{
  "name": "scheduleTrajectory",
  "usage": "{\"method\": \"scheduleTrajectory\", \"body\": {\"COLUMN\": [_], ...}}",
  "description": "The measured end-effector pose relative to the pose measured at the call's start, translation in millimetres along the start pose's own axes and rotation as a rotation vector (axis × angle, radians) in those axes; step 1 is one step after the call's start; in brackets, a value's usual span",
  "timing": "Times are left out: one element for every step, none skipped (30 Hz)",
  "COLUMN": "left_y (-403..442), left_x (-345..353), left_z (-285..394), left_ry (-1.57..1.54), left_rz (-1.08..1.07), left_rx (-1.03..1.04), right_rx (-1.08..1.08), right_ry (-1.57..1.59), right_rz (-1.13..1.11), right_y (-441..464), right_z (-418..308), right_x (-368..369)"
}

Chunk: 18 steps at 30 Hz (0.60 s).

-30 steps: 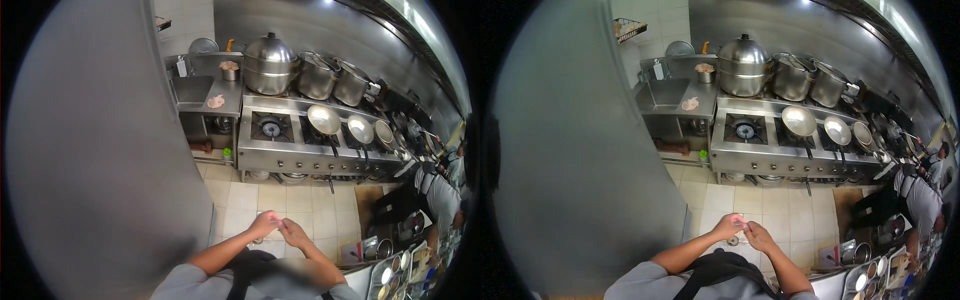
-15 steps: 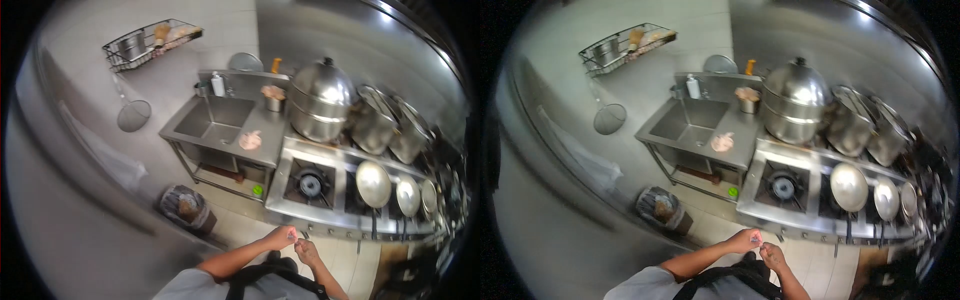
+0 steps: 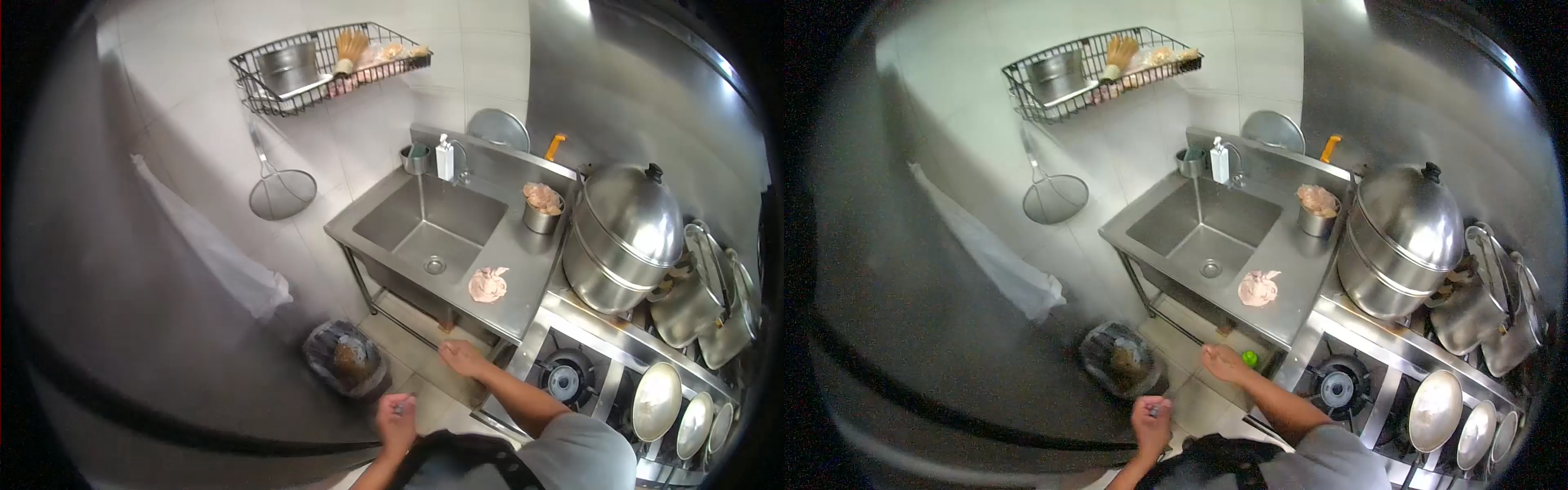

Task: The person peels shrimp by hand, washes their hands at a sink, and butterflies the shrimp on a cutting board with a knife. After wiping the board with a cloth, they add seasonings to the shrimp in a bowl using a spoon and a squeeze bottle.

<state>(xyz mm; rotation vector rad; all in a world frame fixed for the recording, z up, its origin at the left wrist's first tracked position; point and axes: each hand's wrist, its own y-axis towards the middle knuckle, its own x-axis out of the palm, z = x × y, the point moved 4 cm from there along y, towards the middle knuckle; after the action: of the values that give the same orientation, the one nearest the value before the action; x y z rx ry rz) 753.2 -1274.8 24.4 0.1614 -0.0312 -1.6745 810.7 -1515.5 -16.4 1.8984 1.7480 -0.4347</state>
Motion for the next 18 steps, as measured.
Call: {"method": "scheduleTrajectory", "body": {"left_y": [3, 8, 10, 10, 10, 12, 13, 17, 20, 22, 25, 28, 32, 33, 36, 38, 38, 36], "left_x": [-10, -12, -19, -25, -29, -33, -36, -36, -37, -36, -35, -35, -38, -45, -49, -54, -59, -56], "left_z": [0, 2, 8, 13, 16, 19, 22, 23, 25, 26, 25, 20, 10, 0, -10, -21, -28, -24], "left_ry": [-0.025, -0.022, -0.028, -0.030, -0.021, -0.003, 0.012, 0.015, -0.019, -0.054, -0.088, -0.163, -0.161, 0.000, 0.158, 0.202, 0.253, -0.026], "left_rz": [0.078, 0.068, 0.133, 0.200, 0.195, 0.214, 0.235, 0.233, 0.280, 0.333, 0.391, 0.440, 0.460, 0.506, 0.540, 0.576, 0.612, 0.538], "left_rx": [-0.044, -0.054, -0.033, -0.013, -0.028, -0.047, -0.065, -0.076, -0.068, -0.065, -0.063, -0.090, -0.107, -0.052, 0.007, -0.066, -0.139, -0.116], "right_rx": [0.020, 0.053, 0.087, 0.103, 0.194, 0.284, 0.287, 0.286, 0.345, 0.406, 0.410, 0.414, 0.458, 0.500, 0.486, 0.471, 0.448, 0.430], "right_ry": [0.001, 0.117, 0.238, 0.247, 0.386, 0.524, 0.522, 0.516, 0.509, 0.499, 0.598, 0.695, 0.729, 0.761, 0.830, 0.900, 0.896, 0.899], "right_rz": [0.000, -0.033, -0.069, -0.071, -0.100, -0.128, -0.120, -0.113, -0.102, -0.097, -0.059, -0.023, 0.067, 0.163, 0.228, 0.298, 0.343, 0.383], "right_y": [10, 23, 34, 47, 59, 72, 88, 107, 125, 142, 163, 184, 204, 225, 247, 271, 298, 325], "right_z": [4, 7, 11, 16, 27, 33, 38, 41, 36, 32, 43, 52, 65, 77, 92, 113, 140, 173], "right_x": [9, 20, 32, 42, 54, 62, 63, 60, 50, 38, 35, 31, 24, 14, 0, -15, -32, -47]}}
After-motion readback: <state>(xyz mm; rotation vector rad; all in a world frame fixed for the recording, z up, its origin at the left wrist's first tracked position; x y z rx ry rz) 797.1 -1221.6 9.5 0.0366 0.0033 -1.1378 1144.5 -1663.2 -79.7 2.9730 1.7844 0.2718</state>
